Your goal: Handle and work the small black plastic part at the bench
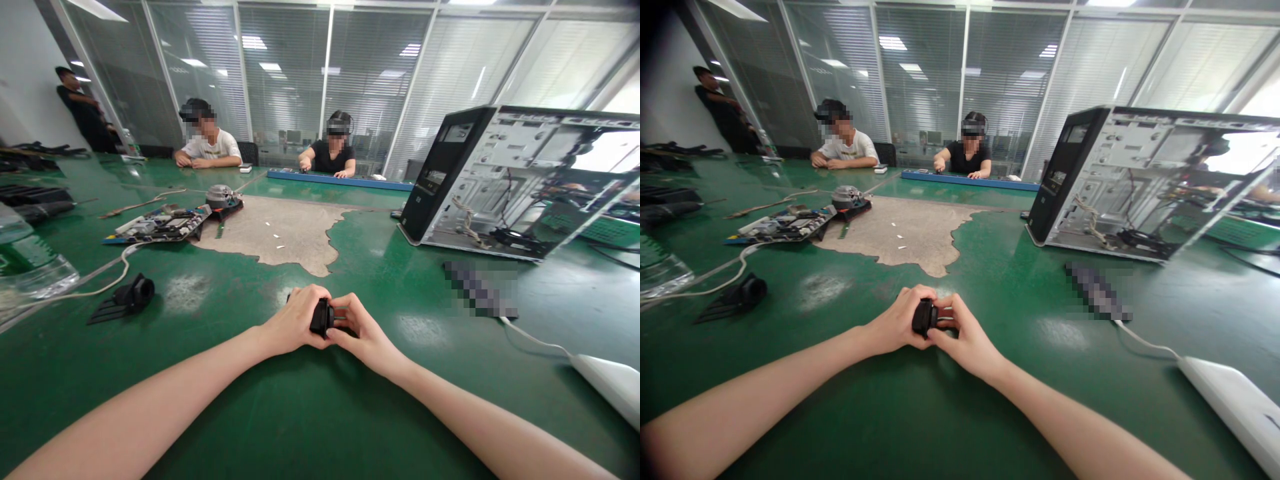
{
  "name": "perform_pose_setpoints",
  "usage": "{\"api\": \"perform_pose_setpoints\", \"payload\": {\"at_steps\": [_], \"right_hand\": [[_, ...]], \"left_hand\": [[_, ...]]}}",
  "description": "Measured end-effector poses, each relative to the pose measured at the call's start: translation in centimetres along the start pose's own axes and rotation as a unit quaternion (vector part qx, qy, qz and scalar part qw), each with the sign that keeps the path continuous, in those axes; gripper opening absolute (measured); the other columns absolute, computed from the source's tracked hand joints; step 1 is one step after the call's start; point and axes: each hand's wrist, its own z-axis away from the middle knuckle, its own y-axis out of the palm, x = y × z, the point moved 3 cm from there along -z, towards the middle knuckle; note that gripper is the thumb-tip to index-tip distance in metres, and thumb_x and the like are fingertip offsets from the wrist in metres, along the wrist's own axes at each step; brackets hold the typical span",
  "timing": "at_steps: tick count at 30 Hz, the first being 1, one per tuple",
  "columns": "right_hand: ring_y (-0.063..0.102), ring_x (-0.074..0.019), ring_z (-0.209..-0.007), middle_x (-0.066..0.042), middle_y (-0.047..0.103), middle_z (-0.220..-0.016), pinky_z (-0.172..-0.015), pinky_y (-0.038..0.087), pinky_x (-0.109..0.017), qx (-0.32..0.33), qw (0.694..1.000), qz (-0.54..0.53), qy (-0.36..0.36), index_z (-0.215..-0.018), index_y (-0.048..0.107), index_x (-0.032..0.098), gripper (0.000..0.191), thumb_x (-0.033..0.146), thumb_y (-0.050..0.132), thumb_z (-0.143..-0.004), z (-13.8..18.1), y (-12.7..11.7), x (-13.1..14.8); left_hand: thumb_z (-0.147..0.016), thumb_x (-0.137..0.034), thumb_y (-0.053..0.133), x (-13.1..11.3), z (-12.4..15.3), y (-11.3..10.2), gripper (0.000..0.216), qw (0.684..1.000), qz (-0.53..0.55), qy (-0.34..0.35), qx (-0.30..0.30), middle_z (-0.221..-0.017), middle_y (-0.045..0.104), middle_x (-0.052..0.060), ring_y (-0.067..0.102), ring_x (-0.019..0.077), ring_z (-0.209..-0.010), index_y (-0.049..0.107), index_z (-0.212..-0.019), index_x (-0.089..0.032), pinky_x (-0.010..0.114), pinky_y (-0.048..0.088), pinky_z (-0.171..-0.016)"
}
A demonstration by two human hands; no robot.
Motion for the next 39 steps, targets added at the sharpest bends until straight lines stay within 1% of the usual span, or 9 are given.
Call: {"api": "perform_pose_setpoints", "payload": {"at_steps": [2,4,9,14,20,25,31,36,39], "right_hand": [[0.05,-0.0154,-0.097,-0.002,0.048,-0.098,-0.086,0.044,-0.033,-0.008,1.0,0.007,-0.029,-0.094,0.044,0.023,0.024,0.018,0.057,-0.075,0.02,-0.06,-0.04],[0.05,-0.0149,-0.096,-0.002,0.046,-0.099,-0.084,0.044,-0.032,-0.016,0.999,0.005,-0.033,-0.094,0.045,0.023,0.021,0.02,0.057,-0.076,0.0,-0.09,-0.19],[0.053,-0.0149,-0.091,-0.002,0.049,-0.094,-0.078,0.047,-0.031,-0.014,1.0,-0.005,0.0,-0.092,0.044,0.023,0.018,0.024,0.055,-0.078,-0.05,0.03,-0.22],[0.054,-0.0159,-0.093,-0.004,0.052,-0.098,-0.081,0.046,-0.034,-0.012,0.999,-0.002,0.037,-0.103,0.041,0.023,0.028,0.021,0.054,-0.078,-0.01,0.05,-0.04],[0.052,-0.016,-0.097,-0.001,0.05,-0.096,-0.085,0.044,-0.034,-0.006,0.999,0.02,-0.028,-0.095,0.043,0.023,0.023,0.018,0.056,-0.076,0.1,0.07,0.11],[0.054,-0.0151,-0.091,-0.001,0.05,-0.093,-0.078,0.046,-0.032,-0.008,1.0,-0.002,0.0,-0.093,0.042,0.023,0.018,0.021,0.054,-0.079,0.09,0.12,-0.15],[0.054,-0.0152,-0.093,-0.003,0.051,-0.099,-0.08,0.047,-0.032,-0.007,1.0,0.007,0.025,-0.102,0.041,0.022,0.027,0.02,0.053,-0.079,0.04,0.15,-0.06],[0.053,-0.0156,-0.095,-0.002,0.051,-0.097,-0.084,0.045,-0.034,0.002,1.0,0.022,-0.01,-0.097,0.042,0.022,0.024,0.019,0.056,-0.077,0.09,0.17,0.24],[0.053,-0.0155,-0.095,-0.002,0.05,-0.096,-0.081,0.046,-0.032,-0.002,1.0,0.012,-0.01,-0.095,0.043,0.022,0.019,0.022,0.054,-0.079,0.08,0.15,0.2]], "left_hand": [[-0.063,-0.032,0.064,-0.03,0.0,-0.04,0.055,1.0,-0.001,0.0,0.001,-0.104,0.048,0.007,0.048,0.023,-0.094,0.031,-0.105,-0.02,0.036,0.034,-0.079],[-0.063,-0.032,0.064,-0.06,-0.01,-0.08,0.055,1.0,-0.001,0.002,-0.004,-0.104,0.048,0.007,0.048,0.0227,-0.094,0.031,-0.106,-0.02,0.036,0.034,-0.079],[-0.063,-0.035,0.065,-0.08,-0.03,-0.07,0.056,1.0,0.0,0.001,-0.005,-0.104,0.048,0.006,0.049,0.0226,-0.092,0.031,-0.105,-0.02,0.036,0.035,-0.079],[-0.063,-0.035,0.064,-0.07,-0.04,-0.07,0.055,1.0,-0.002,0.001,-0.006,-0.104,0.048,0.007,0.049,0.0225,-0.092,0.031,-0.105,-0.02,0.037,0.035,-0.079],[-0.062,-0.03,0.064,-0.01,0.03,-0.09,0.055,1.0,-0.003,0.0,0.0,-0.105,0.048,0.007,0.049,0.0238,-0.095,0.031,-0.106,-0.02,0.037,0.034,-0.08],[-0.063,-0.034,0.064,0.0,-0.02,-0.12,0.055,1.0,0.001,0.001,-0.006,-0.104,0.048,0.007,0.049,0.0231,-0.094,0.032,-0.106,-0.02,0.037,0.034,-0.08],[-0.063,-0.034,0.064,-0.02,-0.06,-0.09,0.054,1.0,0.009,-0.003,-0.006,-0.104,0.049,0.007,0.049,0.0224,-0.092,0.032,-0.105,-0.02,0.036,0.034,-0.079],[-0.062,-0.031,0.064,0.0,-0.01,-0.11,0.055,1.0,0.008,-0.005,0.001,-0.103,0.049,0.006,0.049,0.023,-0.093,0.033,-0.106,-0.02,0.036,0.034,-0.079],[-0.064,-0.033,0.063,-0.06,-0.02,-0.18,0.054,1.0,0.006,-0.003,-0.002,-0.105,0.049,0.007,0.049,0.0234,-0.094,0.032,-0.106,-0.02,0.037,0.034,-0.08]]}}
